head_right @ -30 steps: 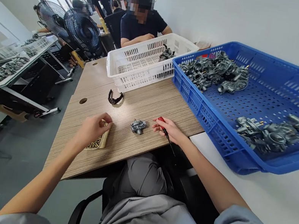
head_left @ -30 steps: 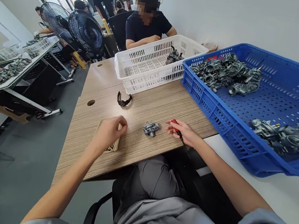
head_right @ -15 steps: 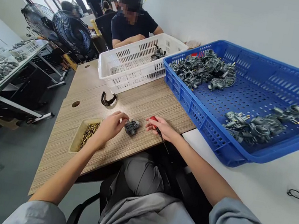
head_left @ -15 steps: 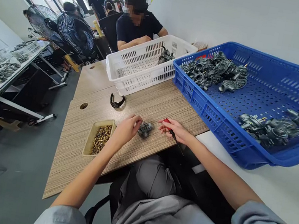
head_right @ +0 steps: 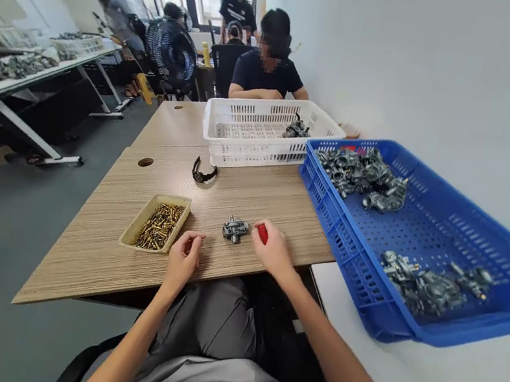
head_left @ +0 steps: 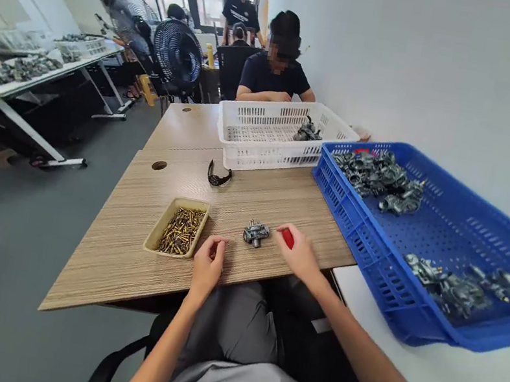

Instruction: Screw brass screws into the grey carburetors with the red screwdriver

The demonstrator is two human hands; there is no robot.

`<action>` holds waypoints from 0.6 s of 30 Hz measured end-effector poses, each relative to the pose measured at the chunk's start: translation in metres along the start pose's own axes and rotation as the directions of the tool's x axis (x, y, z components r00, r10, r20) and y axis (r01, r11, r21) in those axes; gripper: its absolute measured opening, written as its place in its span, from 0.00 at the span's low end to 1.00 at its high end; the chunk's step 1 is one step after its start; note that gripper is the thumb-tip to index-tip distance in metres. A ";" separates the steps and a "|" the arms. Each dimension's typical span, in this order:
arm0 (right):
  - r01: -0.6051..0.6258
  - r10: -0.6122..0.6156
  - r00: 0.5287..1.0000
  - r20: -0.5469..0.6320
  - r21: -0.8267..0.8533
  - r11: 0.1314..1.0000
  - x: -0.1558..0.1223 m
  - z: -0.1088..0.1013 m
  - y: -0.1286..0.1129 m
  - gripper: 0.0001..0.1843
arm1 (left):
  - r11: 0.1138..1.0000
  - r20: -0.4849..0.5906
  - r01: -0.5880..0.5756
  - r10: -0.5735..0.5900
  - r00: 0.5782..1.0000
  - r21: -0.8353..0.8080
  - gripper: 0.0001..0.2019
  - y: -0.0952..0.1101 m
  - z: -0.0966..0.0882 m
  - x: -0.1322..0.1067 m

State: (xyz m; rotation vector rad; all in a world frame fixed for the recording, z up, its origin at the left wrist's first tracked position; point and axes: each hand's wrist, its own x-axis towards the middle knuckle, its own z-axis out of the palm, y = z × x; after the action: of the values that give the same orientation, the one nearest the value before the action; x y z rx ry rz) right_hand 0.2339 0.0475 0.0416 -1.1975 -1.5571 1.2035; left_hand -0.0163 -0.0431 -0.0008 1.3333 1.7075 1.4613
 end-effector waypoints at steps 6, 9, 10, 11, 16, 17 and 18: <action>0.137 -0.229 0.972 -0.051 -0.669 0.730 -0.012 0.060 -0.014 0.27 | 0.994 0.027 -0.113 0.113 0.993 0.010 0.11 -0.010 -0.007 0.005; 0.083 -0.204 0.977 -0.069 -0.754 0.652 -0.006 0.080 -0.011 0.28 | 0.990 0.033 -0.144 0.144 0.989 0.003 0.11 -0.009 -0.007 0.002; 0.070 -0.201 0.976 -0.081 -0.759 0.647 -0.004 0.083 -0.010 0.27 | 0.989 0.031 -0.146 0.146 0.989 -0.002 0.11 -0.009 -0.006 0.000; 0.063 -0.202 0.975 -0.092 -0.758 0.649 -0.002 0.084 -0.009 0.26 | 0.989 0.029 -0.147 0.147 0.989 -0.007 0.11 -0.009 -0.005 -0.001; 0.116 -0.256 0.964 -0.068 -0.759 0.640 0.002 0.074 -0.012 0.23 | 0.987 0.043 -0.155 0.157 0.987 -0.041 0.09 -0.011 -0.004 -0.001; 0.134 -0.259 0.965 -0.049 -0.755 0.641 0.002 0.071 -0.013 0.23 | 0.987 0.044 -0.155 0.157 0.987 -0.049 0.09 -0.012 -0.004 0.000; 0.147 -0.255 0.967 -0.031 -0.745 0.651 0.002 0.067 -0.014 0.22 | 0.986 0.044 -0.155 0.157 0.987 -0.055 0.09 -0.012 -0.004 0.000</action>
State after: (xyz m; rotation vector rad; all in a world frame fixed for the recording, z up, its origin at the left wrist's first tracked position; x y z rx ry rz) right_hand 0.1669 0.0349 0.0410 -1.5011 -2.0932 0.2880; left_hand -0.0243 -0.0439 -0.0113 1.4914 1.5543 1.5348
